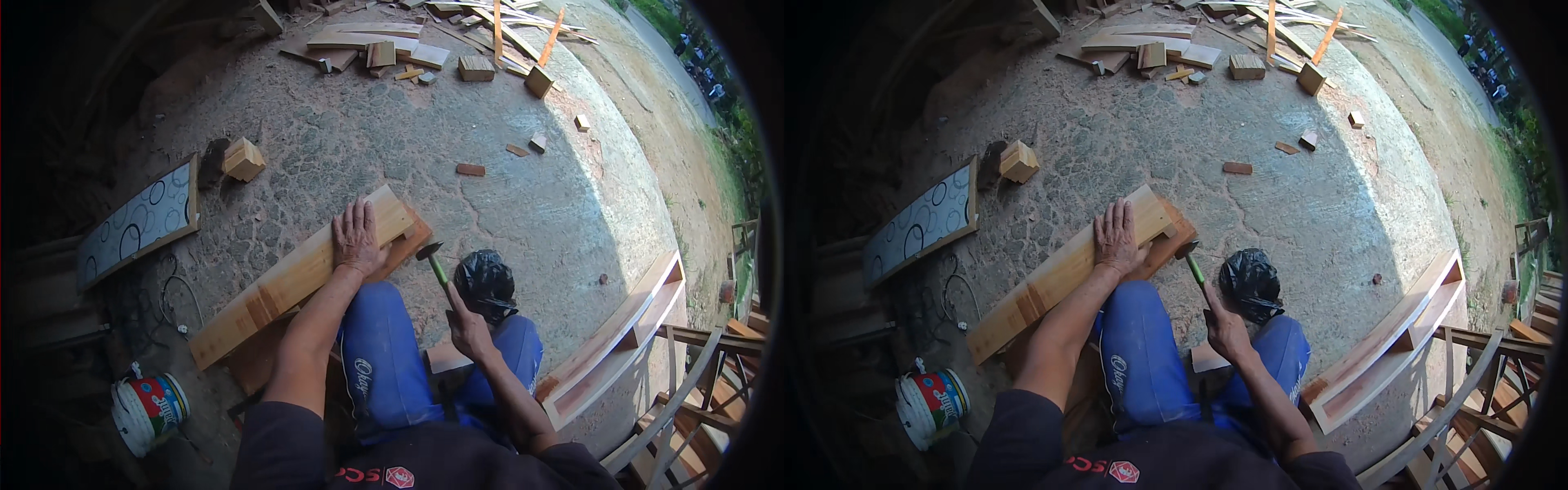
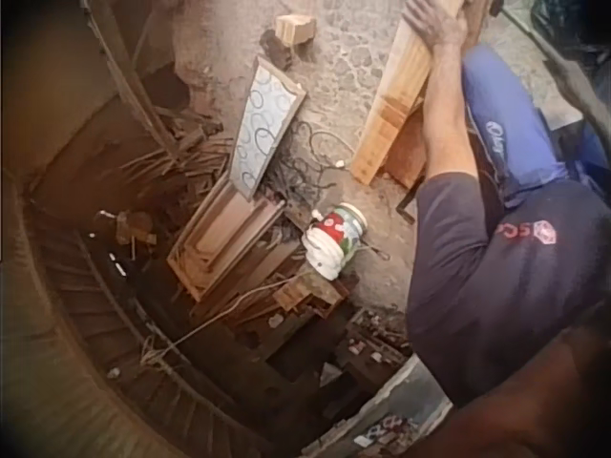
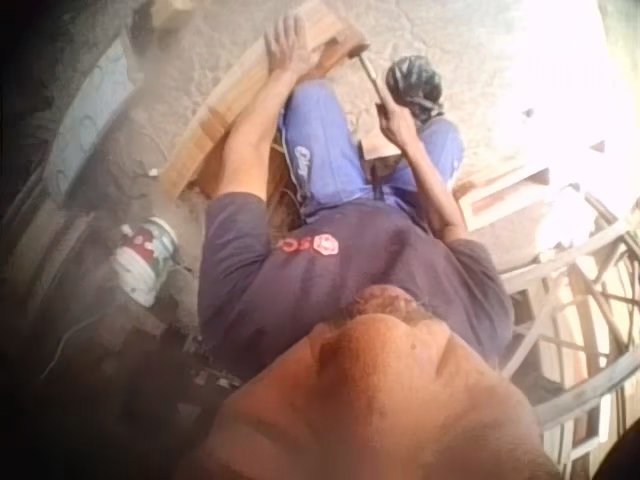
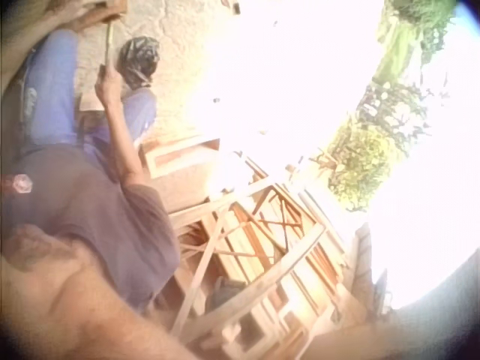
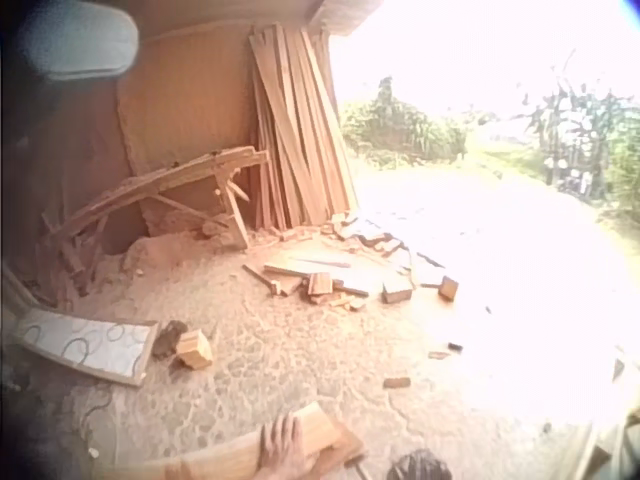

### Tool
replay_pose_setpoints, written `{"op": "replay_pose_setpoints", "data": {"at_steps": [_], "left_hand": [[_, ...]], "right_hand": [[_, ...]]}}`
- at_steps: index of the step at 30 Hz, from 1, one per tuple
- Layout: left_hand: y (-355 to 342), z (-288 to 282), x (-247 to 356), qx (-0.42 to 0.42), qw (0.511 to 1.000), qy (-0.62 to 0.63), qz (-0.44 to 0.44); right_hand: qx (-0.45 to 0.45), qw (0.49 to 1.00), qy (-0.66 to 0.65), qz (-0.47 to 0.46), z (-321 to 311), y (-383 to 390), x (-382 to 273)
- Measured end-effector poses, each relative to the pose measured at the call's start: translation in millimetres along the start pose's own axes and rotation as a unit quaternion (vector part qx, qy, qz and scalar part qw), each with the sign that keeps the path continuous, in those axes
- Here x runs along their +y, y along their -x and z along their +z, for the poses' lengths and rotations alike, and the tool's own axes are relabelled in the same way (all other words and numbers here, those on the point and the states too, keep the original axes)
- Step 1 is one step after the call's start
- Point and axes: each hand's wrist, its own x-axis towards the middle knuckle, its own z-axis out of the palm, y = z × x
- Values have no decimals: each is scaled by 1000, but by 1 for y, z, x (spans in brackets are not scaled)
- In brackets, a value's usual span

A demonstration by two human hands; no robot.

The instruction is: The person assembles wooden components by marking them with a pencil, aligning pieces, and securing them using a hammer.

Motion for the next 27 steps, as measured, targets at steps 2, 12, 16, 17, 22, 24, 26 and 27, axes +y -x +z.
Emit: {"op": "replay_pose_setpoints", "data": {"at_steps": [2,12,16,17,22,24,26,27], "left_hand": [[3,9,-9,42,999,10,21],[-87,-11,25,-115,964,136,-198],[-90,-14,28,-116,964,125,-206],[-88,-18,37,-118,964,128,-202],[-63,10,61,20,988,82,-127],[-59,21,57,109,980,124,-107],[-60,25,35,108,975,165,-98],[-61,21,45,99,973,190,-85]], "right_hand": [[33,992,-103,66,25,14,13],[21,987,5,160,25,29,62],[361,917,-29,169,-9,17,94],[334,925,-11,181,-14,10,109],[112,966,64,225,-10,-31,153],[112,965,56,229,7,-45,154],[106,964,89,227,18,-58,141],[102,964,93,228,20,-54,145]]}}
